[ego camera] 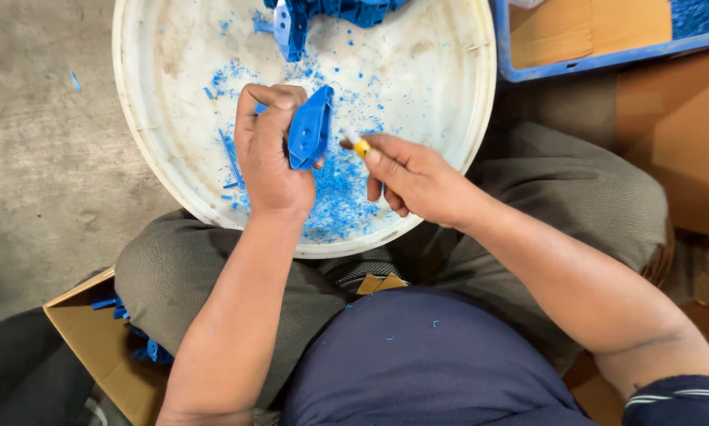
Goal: The person removes excess plastic from blue parts using a yellow cutter while holding the parts over a white lid.
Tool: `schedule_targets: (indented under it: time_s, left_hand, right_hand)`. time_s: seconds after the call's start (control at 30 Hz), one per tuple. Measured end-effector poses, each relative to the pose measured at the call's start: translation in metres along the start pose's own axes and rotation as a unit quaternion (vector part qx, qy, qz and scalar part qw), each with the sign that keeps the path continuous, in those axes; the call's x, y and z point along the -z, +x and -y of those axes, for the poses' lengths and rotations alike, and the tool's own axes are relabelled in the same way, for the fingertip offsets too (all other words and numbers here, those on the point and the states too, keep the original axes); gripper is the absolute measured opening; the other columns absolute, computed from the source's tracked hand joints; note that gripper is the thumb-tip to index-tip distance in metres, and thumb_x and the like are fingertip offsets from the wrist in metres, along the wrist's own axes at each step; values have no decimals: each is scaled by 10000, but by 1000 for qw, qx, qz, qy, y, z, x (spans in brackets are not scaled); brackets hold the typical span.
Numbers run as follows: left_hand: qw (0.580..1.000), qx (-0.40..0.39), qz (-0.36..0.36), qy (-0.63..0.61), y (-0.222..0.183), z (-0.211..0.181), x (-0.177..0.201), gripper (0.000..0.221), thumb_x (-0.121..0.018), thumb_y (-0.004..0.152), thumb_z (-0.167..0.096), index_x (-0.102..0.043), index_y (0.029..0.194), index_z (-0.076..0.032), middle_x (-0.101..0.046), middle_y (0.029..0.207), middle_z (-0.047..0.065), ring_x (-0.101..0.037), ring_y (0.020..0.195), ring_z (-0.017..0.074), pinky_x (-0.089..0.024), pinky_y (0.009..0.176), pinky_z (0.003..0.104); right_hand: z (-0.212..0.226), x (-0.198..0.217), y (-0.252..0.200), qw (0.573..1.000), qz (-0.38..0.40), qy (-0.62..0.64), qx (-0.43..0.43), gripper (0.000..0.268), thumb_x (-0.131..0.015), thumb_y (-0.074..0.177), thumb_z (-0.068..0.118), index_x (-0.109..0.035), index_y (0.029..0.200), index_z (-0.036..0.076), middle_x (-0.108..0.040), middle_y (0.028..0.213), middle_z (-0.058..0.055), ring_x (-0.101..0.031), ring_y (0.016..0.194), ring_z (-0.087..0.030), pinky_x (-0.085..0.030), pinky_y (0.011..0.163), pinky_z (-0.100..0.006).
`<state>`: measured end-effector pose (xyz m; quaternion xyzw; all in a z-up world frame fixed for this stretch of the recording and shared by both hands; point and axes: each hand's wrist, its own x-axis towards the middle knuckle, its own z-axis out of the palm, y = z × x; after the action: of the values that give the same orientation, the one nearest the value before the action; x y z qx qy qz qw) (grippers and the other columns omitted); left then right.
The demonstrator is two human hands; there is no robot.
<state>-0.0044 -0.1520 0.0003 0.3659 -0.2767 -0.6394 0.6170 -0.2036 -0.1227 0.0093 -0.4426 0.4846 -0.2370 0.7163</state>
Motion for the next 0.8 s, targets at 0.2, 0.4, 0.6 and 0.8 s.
schedule_targets:
  time_s: [0.2,0.4,0.6,0.8]
  left_hand:
    - [999,-31,-13,11,0,0,7,86,-563,964,4,-502,962,-57,-590,925,77,-495,817,115,-443,747,273]
    - [994,-54,-4,95,-9,-4,7,112,-582,989,43,-514,981,-44,-617,978,79,-518,827,102,-460,822,270]
    - [991,-56,15,119,-13,2,3,110,-587,961,32,-515,951,-51,-609,917,58,-507,809,99,-451,747,263]
    - [991,-59,3,119,-15,5,7,90,-577,936,26,-521,921,-43,-595,894,52,-502,816,110,-448,769,272]
  right_hand:
    - [5,-8,-13,977,4,-192,89,303,-525,1071,237,-613,1282,38,-661,764,-30,-619,649,-110,-526,581,-288]
    - [18,-14,-19,907,-51,-384,163,297,-569,1028,237,-609,1266,64,-687,721,-92,-713,660,-289,-524,579,-421]
    - [23,-23,-25,848,-80,-492,179,267,-559,1028,258,-631,1233,104,-712,755,-105,-660,631,-375,-479,552,-519]
    - [17,-27,-25,862,-67,-483,143,243,-559,1043,286,-655,1175,106,-683,703,-104,-661,637,-355,-481,560,-490]
